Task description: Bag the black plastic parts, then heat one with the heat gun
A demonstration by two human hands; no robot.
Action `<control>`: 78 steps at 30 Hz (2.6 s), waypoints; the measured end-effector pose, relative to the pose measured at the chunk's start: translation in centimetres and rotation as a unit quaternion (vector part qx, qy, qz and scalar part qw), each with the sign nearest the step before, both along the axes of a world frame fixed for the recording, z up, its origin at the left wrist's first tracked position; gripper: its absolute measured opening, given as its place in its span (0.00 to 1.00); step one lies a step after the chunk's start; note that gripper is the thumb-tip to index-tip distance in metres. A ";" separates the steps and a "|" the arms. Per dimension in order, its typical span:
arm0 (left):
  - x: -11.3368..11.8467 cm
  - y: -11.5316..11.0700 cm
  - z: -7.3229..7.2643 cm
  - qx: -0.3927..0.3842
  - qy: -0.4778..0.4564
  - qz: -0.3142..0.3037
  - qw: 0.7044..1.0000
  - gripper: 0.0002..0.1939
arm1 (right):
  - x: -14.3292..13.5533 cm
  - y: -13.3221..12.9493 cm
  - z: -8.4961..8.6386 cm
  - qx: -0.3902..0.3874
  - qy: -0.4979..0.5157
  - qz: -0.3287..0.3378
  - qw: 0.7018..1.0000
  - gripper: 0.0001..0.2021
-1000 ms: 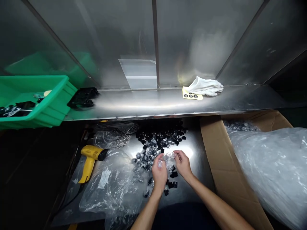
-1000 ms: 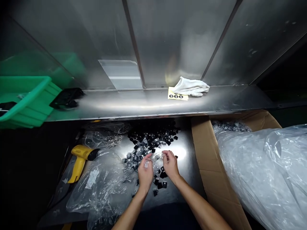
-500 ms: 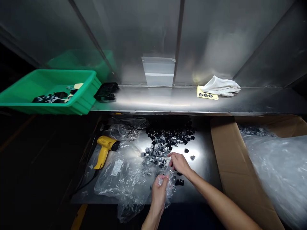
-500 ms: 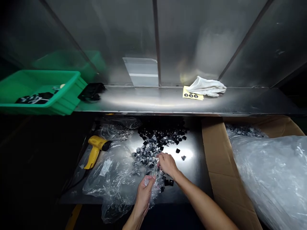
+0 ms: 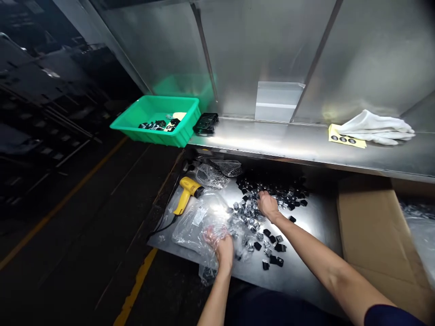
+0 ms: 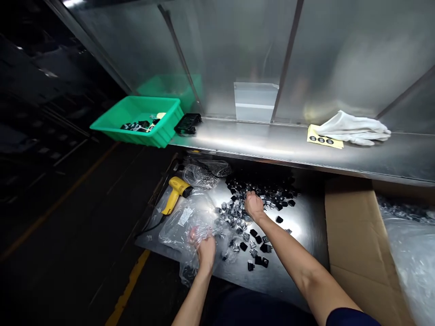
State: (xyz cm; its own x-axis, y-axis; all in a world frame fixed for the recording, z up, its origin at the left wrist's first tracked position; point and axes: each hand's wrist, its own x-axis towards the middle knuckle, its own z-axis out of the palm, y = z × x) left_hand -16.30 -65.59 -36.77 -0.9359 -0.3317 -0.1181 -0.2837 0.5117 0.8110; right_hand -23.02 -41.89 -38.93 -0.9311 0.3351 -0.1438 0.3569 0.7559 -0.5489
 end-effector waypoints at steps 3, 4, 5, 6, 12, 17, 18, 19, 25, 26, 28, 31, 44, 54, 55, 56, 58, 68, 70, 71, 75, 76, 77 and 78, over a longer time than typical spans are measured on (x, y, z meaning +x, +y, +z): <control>-1.9 0.0 0.4 -0.103 0.004 0.007 0.995 0.34 | 1.1 0.7 0.6 -0.044 0.033 -0.031 0.998 0.08; -2.2 -0.2 0.6 -0.126 -0.003 -0.007 0.992 0.36 | 1.7 1.0 0.9 -0.053 0.043 -0.041 0.997 0.08; -2.3 -0.5 0.7 -0.149 -0.012 -0.020 0.989 0.37 | 2.4 1.1 1.2 -0.072 0.053 -0.053 0.995 0.08; -2.3 -0.8 0.9 -0.172 -0.019 -0.037 0.984 0.38 | 3.2 1.3 1.6 -0.113 0.058 -0.068 0.990 0.09; -0.2 -2.4 1.3 -0.254 0.061 -0.128 0.957 0.36 | 9.9 0.5 4.8 -0.597 0.050 -0.169 0.782 0.18; 2.3 -2.5 2.1 -0.284 0.002 -0.205 0.937 0.34 | 14.0 -1.6 6.6 -0.694 0.030 -0.189 0.694 0.16; 2.8 -2.6 2.4 -0.291 -0.022 -0.220 0.931 0.33 | 14.5 -2.1 6.6 -0.695 0.027 -0.194 0.691 0.16; 3.3 -2.7 2.8 -0.287 -0.042 -0.232 0.929 0.32 | 14.9 -2.5 6.5 -0.695 0.024 -0.199 0.691 0.16; 5.6 -2.8 6.8 -0.074 -0.081 -0.311 0.944 0.27 | 17.0 -5.9 5.9 -0.648 0.013 -0.198 0.736 0.17; 5.8 -2.4 7.5 0.001 -0.100 -0.330 0.939 0.27 | 17.3 -6.5 5.9 -0.628 0.016 -0.188 0.755 0.18; 5.9 -1.5 8.4 0.173 -0.161 -0.341 0.910 0.27 | 17.9 -7.6 6.2 -0.575 0.036 -0.163 0.801 0.17; 5.9 -0.3 8.8 0.368 -0.243 -0.290 0.849 0.27 | 18.5 -8.7 7.5 -0.467 0.080 -0.088 0.876 0.12; 6.3 -2.6 8.1 0.559 -0.354 -0.198 0.723 0.18 | 19.1 -10.1 11.4 -0.292 0.112 -0.021 0.950 0.09; 6.0 -3.0 6.5 0.566 -0.381 -0.130 0.720 0.21 | 20.7 -9.4 8.9 -0.396 0.098 -0.118 0.905 0.12; 6.0 -3.0 6.4 0.565 -0.382 -0.132 0.719 0.21 | 20.9 -9.2 8.7 -0.390 0.092 -0.112 0.909 0.12; 6.1 -3.0 6.3 0.563 -0.383 -0.134 0.720 0.22 | 21.1 -8.8 8.5 -0.383 0.085 -0.102 0.914 0.12; 6.4 -3.0 6.1 0.551 -0.384 -0.139 0.728 0.23 | 21.4 -8.1 7.9 -0.374 0.071 -0.080 0.921 0.11; 7.6 -2.4 3.8 0.341 -0.257 -0.172 0.888 0.21 | 21.1 -4.7 2.0 -0.366 0.032 -0.154 0.917 0.13; 7.7 -1.6 3.2 0.303 -0.211 -0.214 0.904 0.17 | 20.9 -4.0 1.7 -0.313 0.026 -0.129 0.940 0.12; 7.8 -1.1 3.0 0.274 -0.179 -0.245 0.913 0.15 | 20.7 -3.8 1.7 -0.293 0.022 -0.108 0.950 0.12; 7.4 1.0 2.9 0.104 -0.042 -0.368 0.923 0.12 | 19.2 -3.1 1.5 -0.195 0.022 -0.061 0.979 0.11; 7.3 1.4 3.1 0.073 -0.019 -0.387 0.919 0.13 | 18.5 -3.1 1.3 -0.164 0.023 -0.055 0.985 0.11; 7.2 1.7 3.4 0.052 -0.002 -0.400 0.915 0.14 | 17.8 -3.2 1.0 -0.137 0.022 -0.046 0.989 0.11; 7.2 1.9 3.7 0.039 0.011 -0.406 0.913 0.14 | 17.0 -3.3 0.7 -0.117 0.016 -0.034 0.992 0.11</control>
